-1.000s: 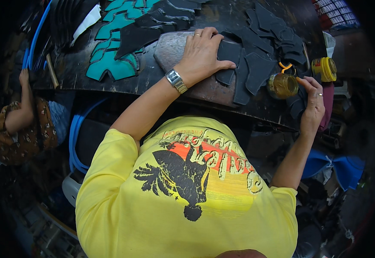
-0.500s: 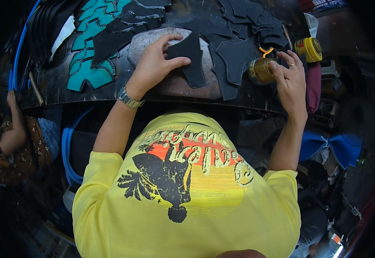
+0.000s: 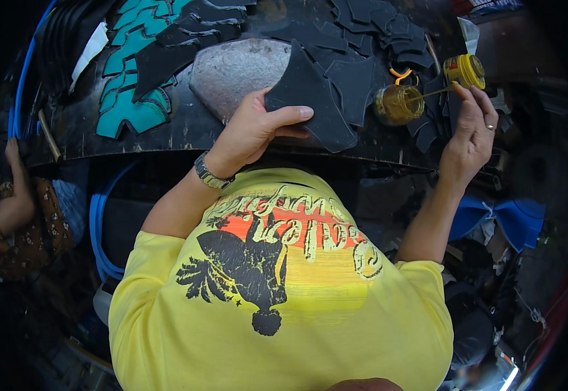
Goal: The person repeatedly picks up small black rubber pieces from a table and applies a yellowish substance from a small jar to their edges using a finger. The person then places the treated pieces back onto the table. A second person is visible in the background but does not interact with the task.
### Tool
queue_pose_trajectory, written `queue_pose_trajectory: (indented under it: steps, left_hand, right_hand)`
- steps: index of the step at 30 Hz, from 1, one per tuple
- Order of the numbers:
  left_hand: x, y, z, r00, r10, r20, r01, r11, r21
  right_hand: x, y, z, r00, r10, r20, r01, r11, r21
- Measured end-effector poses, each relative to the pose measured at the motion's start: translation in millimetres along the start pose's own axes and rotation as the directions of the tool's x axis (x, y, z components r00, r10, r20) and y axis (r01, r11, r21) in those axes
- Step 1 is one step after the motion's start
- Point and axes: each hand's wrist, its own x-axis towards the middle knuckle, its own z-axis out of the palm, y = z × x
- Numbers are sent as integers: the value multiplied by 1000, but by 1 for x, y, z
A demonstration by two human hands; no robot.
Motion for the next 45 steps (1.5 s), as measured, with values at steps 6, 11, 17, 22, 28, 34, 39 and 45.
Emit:
queue_pose_trajectory:
  steps: [6,11,17,22,28,34,39,45]
  left_hand:
    - [5,-6,14,1000,-16,20,18,998,-61]
    - [4,-7,18,999,-2,38,5,997,-74]
    - [4,-9,17,1000,20,19,-18,996,-88]
    - [6,-13,14,999,43,-7,-43,996,-79]
    - [10,-16,14,972,229,-57,-227,973,39]
    - [5,14,11,460,841,286,-557,22,830]
    - [-5,18,21,836,353,420,-517,252,818]
    - [-2,3,20,965,62,254,-161,905,393]
  right_hand:
    - [-22,-19,-2,923,-37,384,201,896,-396]
    - [-37,-39,14,971,-20,237,6,998,58]
    - [-57,-47,48,923,82,376,-258,857,447]
    - [-64,-45,47,843,226,489,-507,639,578]
    - [-66,-45,45,823,222,523,-511,691,511]
    - [-48,-40,36,854,2,520,-232,897,377]
    - [-52,-48,40,838,14,545,-344,789,509]
    - [-52,-39,47,899,92,428,-366,694,620]
